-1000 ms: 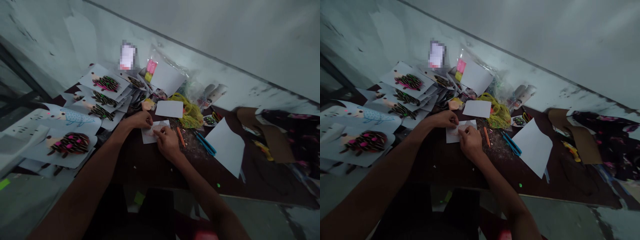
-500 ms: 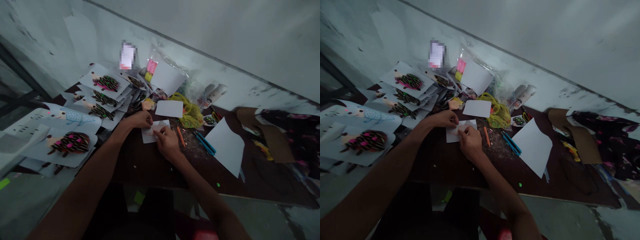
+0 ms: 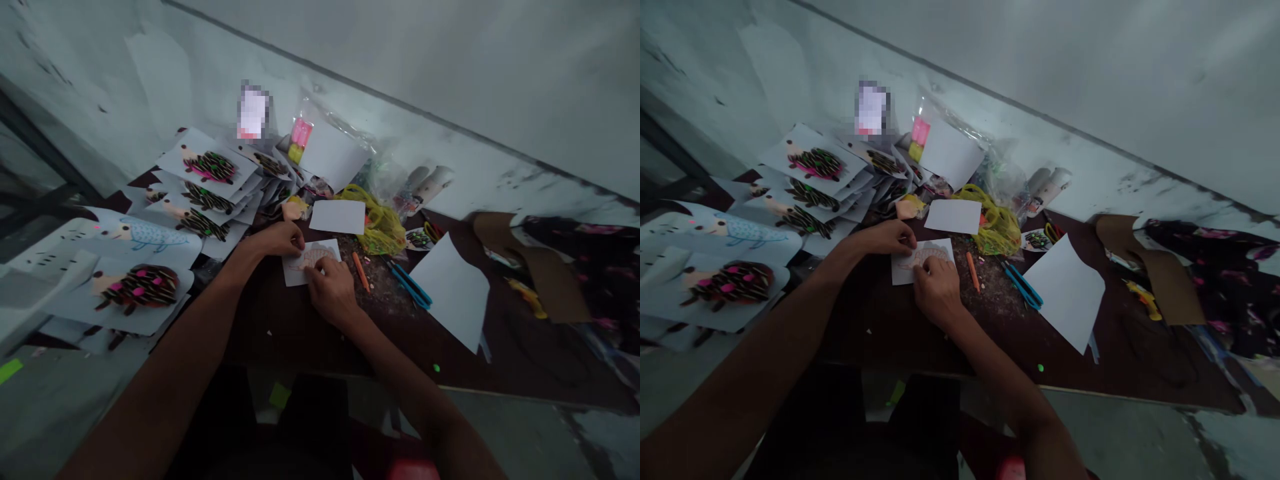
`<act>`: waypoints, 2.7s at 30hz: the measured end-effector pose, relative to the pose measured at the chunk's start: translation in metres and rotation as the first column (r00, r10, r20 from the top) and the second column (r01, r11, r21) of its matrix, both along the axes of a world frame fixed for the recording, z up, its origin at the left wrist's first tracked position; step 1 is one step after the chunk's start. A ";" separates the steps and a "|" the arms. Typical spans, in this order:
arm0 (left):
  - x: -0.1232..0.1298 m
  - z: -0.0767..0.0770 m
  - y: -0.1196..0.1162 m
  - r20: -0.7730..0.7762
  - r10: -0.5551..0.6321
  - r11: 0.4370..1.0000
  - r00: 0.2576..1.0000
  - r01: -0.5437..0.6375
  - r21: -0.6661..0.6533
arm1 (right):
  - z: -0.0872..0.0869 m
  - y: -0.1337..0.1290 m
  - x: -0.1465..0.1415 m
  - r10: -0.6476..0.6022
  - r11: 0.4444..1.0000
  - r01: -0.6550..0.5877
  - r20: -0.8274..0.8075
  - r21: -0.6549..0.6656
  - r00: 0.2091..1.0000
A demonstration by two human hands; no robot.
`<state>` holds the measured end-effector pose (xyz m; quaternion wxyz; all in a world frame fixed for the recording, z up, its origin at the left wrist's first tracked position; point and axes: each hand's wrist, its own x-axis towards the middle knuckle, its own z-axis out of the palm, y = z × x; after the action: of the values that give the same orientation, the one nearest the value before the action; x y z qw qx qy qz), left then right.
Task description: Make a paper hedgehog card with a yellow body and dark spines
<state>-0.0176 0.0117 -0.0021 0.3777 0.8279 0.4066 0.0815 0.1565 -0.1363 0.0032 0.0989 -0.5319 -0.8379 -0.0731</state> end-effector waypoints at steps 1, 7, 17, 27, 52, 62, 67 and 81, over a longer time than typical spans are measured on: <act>0.000 0.000 0.000 -0.001 -0.002 1.000 1.000 0.002 0.002 | 0.000 0.000 0.000 -0.004 1.000 0.005 -0.010 0.003 1.000; 0.000 0.001 -0.001 0.012 -0.008 1.000 1.000 0.008 0.004 | 0.000 -0.001 -0.006 0.000 0.999 -0.002 -0.027 -0.045 1.000; 0.001 0.000 -0.002 0.028 0.007 1.000 1.000 -0.007 0.011 | -0.003 0.001 -0.013 0.001 0.984 -0.045 -0.247 -0.171 0.969; -0.010 0.017 -0.004 0.101 -0.024 0.999 0.995 0.026 -0.018 | -0.001 0.020 0.012 -0.133 0.990 0.132 -0.554 -0.042 0.822; 0.003 0.018 -0.019 0.603 0.059 0.784 0.796 0.337 -0.521 | 0.009 0.022 0.012 -0.035 0.999 0.033 -0.785 -0.018 0.619; 0.004 0.018 -0.019 0.602 0.088 0.808 0.794 0.297 -0.510 | 0.012 0.022 0.016 0.013 0.999 0.021 -0.747 0.035 0.664; 0.001 0.022 -0.021 0.630 0.021 0.804 0.776 0.361 -0.472 | 0.013 0.019 0.014 0.032 0.998 0.016 -0.712 0.062 0.702; -0.002 0.017 -0.009 0.138 0.239 0.970 0.961 -0.230 -0.077 | -0.018 0.032 0.001 0.100 0.994 -0.110 -0.487 0.008 0.868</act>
<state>-0.0192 0.0030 0.0152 0.4190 0.7540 0.4753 0.1736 0.1579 -0.1043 -0.0144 0.3050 -0.4878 -0.8144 0.0767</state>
